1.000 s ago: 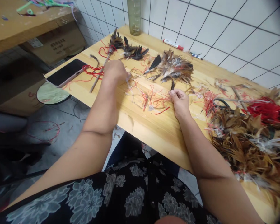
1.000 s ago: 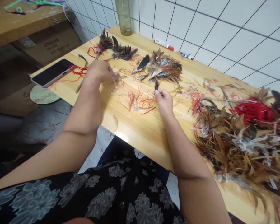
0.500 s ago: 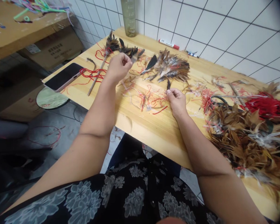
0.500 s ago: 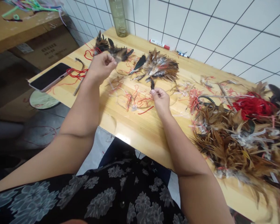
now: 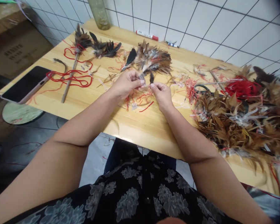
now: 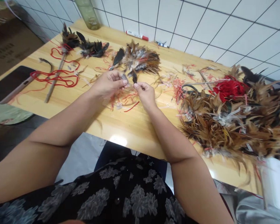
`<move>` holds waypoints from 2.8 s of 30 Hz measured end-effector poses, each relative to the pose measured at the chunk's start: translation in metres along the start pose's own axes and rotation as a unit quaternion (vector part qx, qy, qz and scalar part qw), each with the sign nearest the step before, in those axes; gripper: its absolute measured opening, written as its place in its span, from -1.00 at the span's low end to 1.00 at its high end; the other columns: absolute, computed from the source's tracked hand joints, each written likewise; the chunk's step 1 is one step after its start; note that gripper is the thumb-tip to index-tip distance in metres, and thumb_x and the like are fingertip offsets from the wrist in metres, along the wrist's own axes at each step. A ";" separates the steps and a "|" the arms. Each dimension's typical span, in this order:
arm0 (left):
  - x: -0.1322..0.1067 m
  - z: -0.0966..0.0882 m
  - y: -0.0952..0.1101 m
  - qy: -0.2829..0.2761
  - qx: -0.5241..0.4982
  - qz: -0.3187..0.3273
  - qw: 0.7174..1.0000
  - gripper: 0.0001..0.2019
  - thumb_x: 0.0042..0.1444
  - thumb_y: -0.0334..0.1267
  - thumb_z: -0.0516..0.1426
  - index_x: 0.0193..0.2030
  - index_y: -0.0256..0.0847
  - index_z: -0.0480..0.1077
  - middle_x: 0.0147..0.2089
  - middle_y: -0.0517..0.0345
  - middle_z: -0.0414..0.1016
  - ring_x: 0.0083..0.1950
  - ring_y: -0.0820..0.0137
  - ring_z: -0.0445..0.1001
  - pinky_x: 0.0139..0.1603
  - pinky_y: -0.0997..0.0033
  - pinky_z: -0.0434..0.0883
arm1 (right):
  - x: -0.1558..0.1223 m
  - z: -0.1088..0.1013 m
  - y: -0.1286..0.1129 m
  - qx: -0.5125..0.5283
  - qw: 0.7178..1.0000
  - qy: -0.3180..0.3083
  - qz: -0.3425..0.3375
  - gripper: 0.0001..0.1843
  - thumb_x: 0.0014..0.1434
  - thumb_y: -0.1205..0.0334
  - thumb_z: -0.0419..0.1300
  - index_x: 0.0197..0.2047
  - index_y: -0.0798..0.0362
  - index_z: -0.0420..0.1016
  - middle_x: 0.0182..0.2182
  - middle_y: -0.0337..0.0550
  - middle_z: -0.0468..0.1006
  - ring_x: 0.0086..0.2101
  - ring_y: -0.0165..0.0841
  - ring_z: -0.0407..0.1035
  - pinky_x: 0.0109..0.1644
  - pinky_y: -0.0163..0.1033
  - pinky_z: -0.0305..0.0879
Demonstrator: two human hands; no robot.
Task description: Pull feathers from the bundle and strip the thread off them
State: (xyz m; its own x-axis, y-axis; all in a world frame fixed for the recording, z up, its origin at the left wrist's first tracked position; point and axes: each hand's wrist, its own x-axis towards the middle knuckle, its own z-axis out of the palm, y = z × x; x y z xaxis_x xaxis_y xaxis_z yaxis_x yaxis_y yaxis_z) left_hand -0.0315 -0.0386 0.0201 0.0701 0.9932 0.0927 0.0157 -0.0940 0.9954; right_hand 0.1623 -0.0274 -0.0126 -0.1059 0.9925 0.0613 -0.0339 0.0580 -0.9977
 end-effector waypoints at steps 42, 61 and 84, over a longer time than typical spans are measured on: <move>0.016 -0.127 0.010 0.131 0.545 -0.114 0.820 -0.62 0.30 0.10 0.44 -0.20 -0.23 0.73 -0.32 0.05 0.64 0.19 0.11 0.59 0.39 0.04 0.43 | 0.003 -0.008 0.005 -0.065 0.997 -0.022 -0.039 -0.47 0.27 -0.12 0.55 -0.42 -0.04 0.36 -0.50 -0.39 0.32 -0.42 -0.46 0.14 -0.27 -0.24 0.07; 0.013 -0.071 0.036 0.083 0.647 -0.185 0.735 -0.57 0.42 -0.48 0.12 0.28 -0.40 0.71 0.34 -0.31 0.71 0.52 -0.12 0.62 0.55 0.03 0.54 | -0.006 -0.002 -0.005 -0.074 0.997 -0.006 -0.006 -0.65 0.28 0.13 0.44 -0.43 -0.04 0.40 -0.52 -0.39 0.30 -0.43 -0.44 0.13 -0.27 -0.23 0.05; -0.014 -0.023 0.028 -0.085 0.480 0.141 0.861 -0.79 0.43 -0.32 0.15 0.04 -0.05 0.62 0.06 0.05 0.74 0.23 0.05 0.68 0.40 -0.07 0.58 | -0.009 -0.001 -0.009 -0.151 0.988 -0.021 -0.032 -0.49 0.33 -0.01 0.57 -0.45 0.00 0.44 -0.41 -0.29 0.27 -0.24 -0.34 0.24 -0.08 -0.20 0.24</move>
State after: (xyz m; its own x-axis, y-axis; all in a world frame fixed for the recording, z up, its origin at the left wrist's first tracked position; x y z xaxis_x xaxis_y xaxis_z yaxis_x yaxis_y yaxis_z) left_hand -0.0554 -0.0531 0.0476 0.3506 0.9047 0.2420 0.7866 -0.4248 0.4481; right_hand 0.1648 -0.0370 -0.0040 -0.1546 0.9809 0.1184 0.2565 0.1556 -0.9539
